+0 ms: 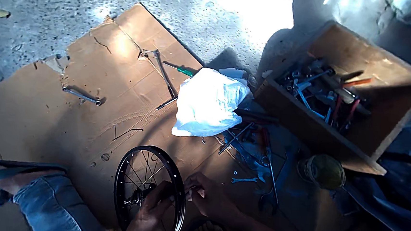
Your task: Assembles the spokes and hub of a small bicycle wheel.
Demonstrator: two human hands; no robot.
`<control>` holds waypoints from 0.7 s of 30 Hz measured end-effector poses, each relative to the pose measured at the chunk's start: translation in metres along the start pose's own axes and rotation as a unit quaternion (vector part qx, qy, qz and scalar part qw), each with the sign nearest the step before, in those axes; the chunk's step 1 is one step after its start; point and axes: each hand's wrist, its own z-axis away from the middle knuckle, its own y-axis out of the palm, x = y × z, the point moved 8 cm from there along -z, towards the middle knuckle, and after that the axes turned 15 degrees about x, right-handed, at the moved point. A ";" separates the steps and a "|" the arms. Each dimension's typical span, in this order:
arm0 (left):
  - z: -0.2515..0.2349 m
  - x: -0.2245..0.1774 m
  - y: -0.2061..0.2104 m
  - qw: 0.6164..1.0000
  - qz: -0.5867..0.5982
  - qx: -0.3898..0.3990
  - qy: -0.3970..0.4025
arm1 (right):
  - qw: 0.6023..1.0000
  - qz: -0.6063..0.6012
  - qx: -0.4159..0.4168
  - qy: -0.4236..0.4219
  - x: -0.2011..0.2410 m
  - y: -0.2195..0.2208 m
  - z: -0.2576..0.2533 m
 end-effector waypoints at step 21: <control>-0.017 0.006 0.007 0.984 -0.091 0.088 -0.127 | 0.939 0.332 -0.018 -0.088 -0.020 0.008 0.004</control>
